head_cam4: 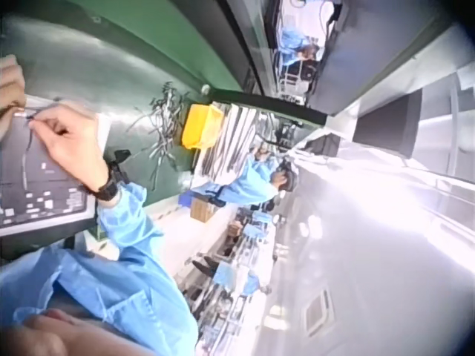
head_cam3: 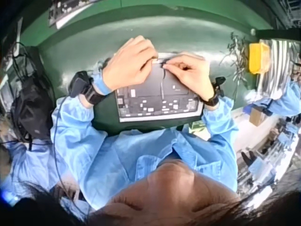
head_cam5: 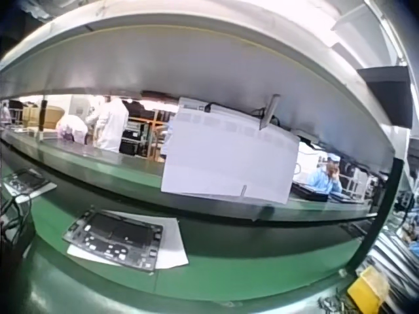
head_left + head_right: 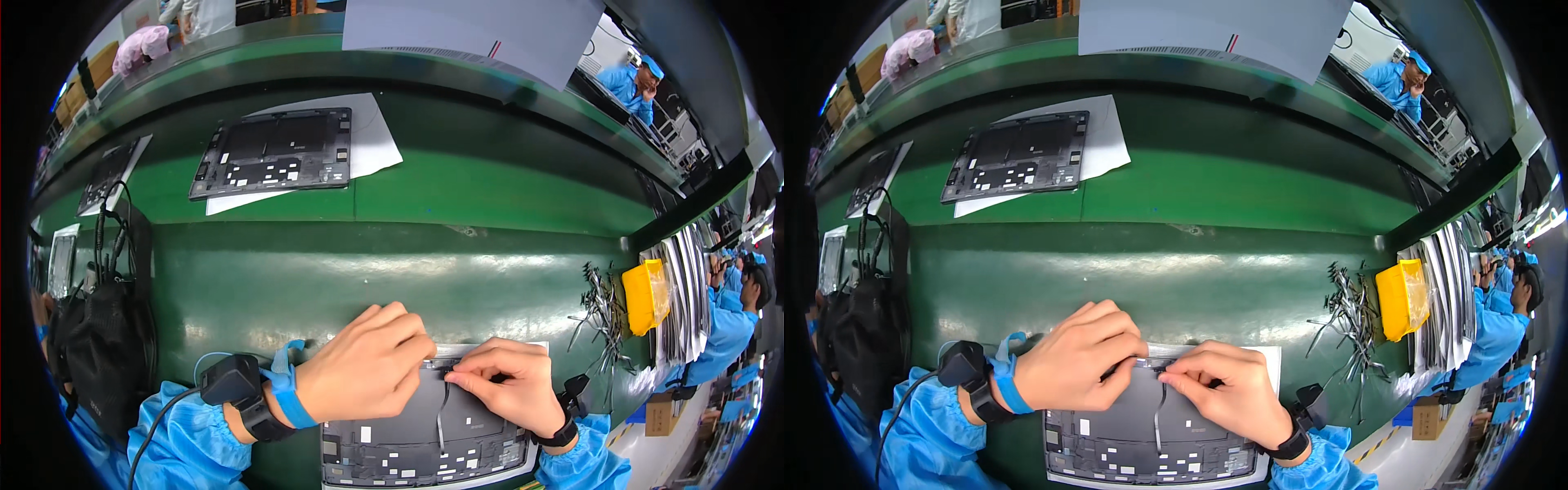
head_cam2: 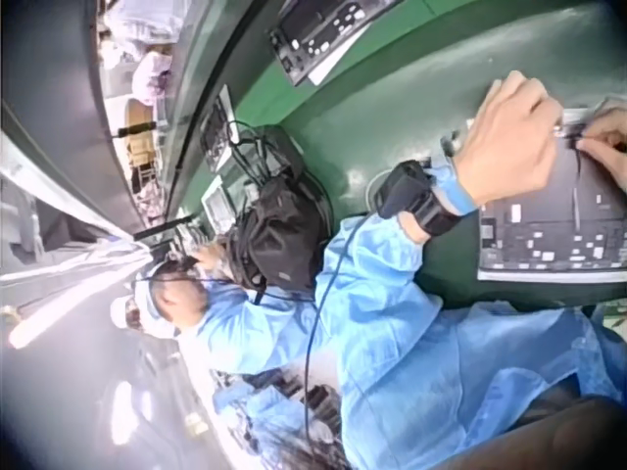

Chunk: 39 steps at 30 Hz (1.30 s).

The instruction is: Assembling internal components, ribbon cables, and adhesive strips onto plastic electronic panels on a factory production line.

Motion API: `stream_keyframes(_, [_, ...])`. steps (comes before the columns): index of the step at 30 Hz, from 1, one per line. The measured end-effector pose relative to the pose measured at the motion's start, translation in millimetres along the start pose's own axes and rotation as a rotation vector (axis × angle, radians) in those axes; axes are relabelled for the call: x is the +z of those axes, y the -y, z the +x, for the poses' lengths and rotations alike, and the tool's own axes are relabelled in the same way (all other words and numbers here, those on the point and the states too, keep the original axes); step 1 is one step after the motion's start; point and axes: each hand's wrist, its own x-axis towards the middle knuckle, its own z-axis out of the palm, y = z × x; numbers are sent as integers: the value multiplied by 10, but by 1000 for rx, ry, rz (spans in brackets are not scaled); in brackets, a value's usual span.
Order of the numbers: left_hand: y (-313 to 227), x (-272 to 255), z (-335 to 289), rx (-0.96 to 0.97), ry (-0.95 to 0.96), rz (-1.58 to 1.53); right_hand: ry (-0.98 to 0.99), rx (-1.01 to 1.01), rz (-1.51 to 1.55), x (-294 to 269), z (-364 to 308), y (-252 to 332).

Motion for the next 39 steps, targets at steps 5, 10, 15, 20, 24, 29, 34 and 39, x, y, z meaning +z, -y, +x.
stream_keyframes(5, [45,-2,14,-96,33,-159,-39,-105,-11,96,5,39])
stream_keyframes(10, [99,-9,77,-55,114,-190,-4,-187,-92,88,4,22])
stream_keyframes(15, [123,100,96,-26,1,-250,-23,-162,-53,79,1,-40])
stream_keyframes(20, [137,165,103,21,-59,-181,-16,-106,-60,62,6,-69])
stream_keyframes(24, [70,163,53,44,-93,-64,-8,-20,-72,1,-6,-55])
stream_keyframes(29, [-62,152,-8,185,-24,139,85,338,-57,-95,61,-6])
stream_keyframes(34, [-17,222,57,210,-8,86,131,423,42,-192,139,-46])
stream_keyframes(39, [-24,269,47,236,23,271,208,274,87,-307,160,-127])
